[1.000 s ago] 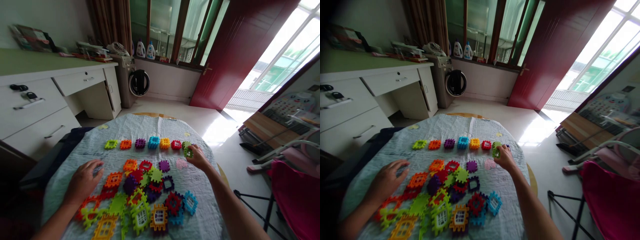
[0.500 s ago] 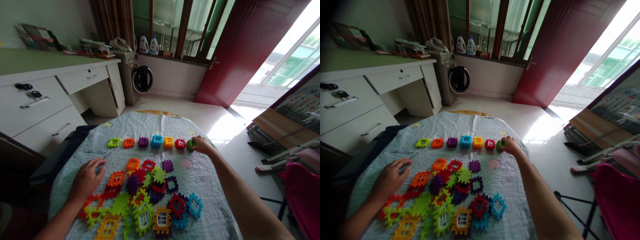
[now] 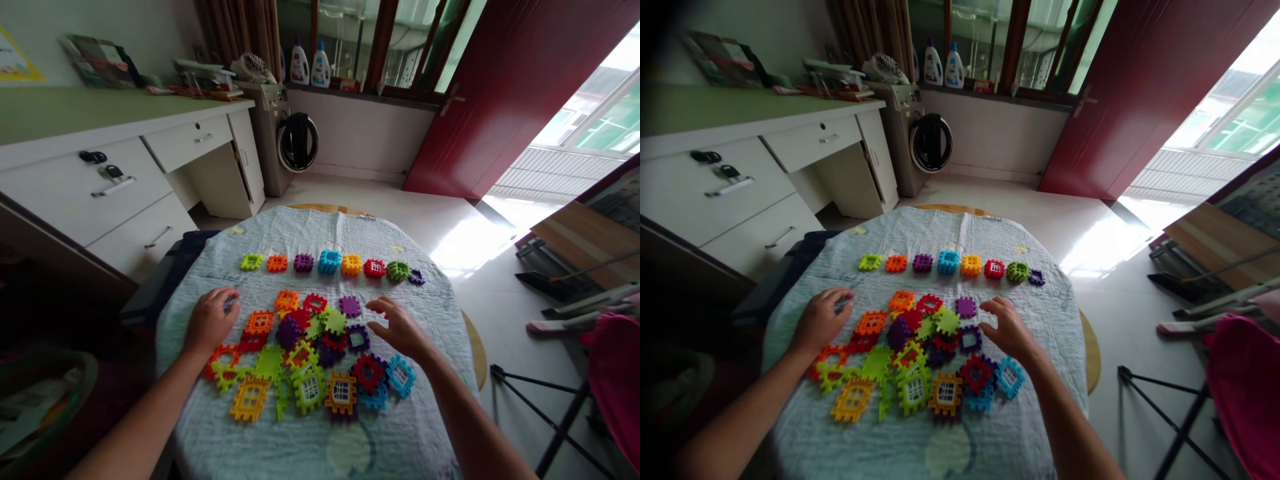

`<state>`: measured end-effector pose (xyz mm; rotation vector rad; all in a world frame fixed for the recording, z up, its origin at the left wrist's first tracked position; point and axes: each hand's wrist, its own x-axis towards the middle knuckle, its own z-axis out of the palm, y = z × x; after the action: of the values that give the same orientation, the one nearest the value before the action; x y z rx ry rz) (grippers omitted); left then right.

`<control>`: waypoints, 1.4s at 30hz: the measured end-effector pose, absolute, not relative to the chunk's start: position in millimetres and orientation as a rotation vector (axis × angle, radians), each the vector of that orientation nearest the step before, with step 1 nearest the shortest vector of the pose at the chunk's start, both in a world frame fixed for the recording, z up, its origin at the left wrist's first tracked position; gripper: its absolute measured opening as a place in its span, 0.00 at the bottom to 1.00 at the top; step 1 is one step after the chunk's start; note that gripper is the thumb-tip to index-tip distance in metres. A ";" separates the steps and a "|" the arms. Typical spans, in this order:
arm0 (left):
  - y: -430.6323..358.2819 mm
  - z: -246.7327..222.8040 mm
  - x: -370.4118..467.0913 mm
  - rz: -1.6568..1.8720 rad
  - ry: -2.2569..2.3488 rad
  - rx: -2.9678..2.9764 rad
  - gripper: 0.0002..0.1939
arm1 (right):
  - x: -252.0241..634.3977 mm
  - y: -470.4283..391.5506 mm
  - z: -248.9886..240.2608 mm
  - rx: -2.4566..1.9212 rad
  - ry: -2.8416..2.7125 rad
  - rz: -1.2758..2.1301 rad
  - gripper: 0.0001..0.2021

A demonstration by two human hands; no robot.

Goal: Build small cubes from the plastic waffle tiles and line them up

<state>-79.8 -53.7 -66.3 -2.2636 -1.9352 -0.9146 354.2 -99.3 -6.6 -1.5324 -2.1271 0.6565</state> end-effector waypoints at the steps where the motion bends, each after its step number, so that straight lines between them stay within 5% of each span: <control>1: -53.9 -66.3 -79.5 -0.914 -1.933 -2.261 0.13 | 340.5 -107.4 -8.5 -1.485 -2.155 0.658 0.16; 7: -56.1 -65.3 -76.9 -0.906 -1.947 -2.237 0.11 | 281.5 -120.8 -12.9 -1.482 -2.305 0.607 0.31; 23: -54.7 -67.3 -77.3 -0.924 -1.941 -2.228 0.10 | 332.6 -111.1 -26.0 -1.726 -1.917 0.423 0.25; 33: -54.1 -67.7 -77.7 -0.931 -1.926 -2.227 0.10 | 365.2 -104.0 -43.2 -1.763 -1.678 0.619 0.19; 42: -53.7 -67.5 -78.4 -0.912 -1.912 -2.234 0.11 | 361.4 -114.6 -36.9 -2.084 -1.833 0.207 0.22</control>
<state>-78.4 -53.7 -67.5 -2.2336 -1.9123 -0.9121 361.4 -114.6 -36.9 -2.0838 -1.8334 0.2070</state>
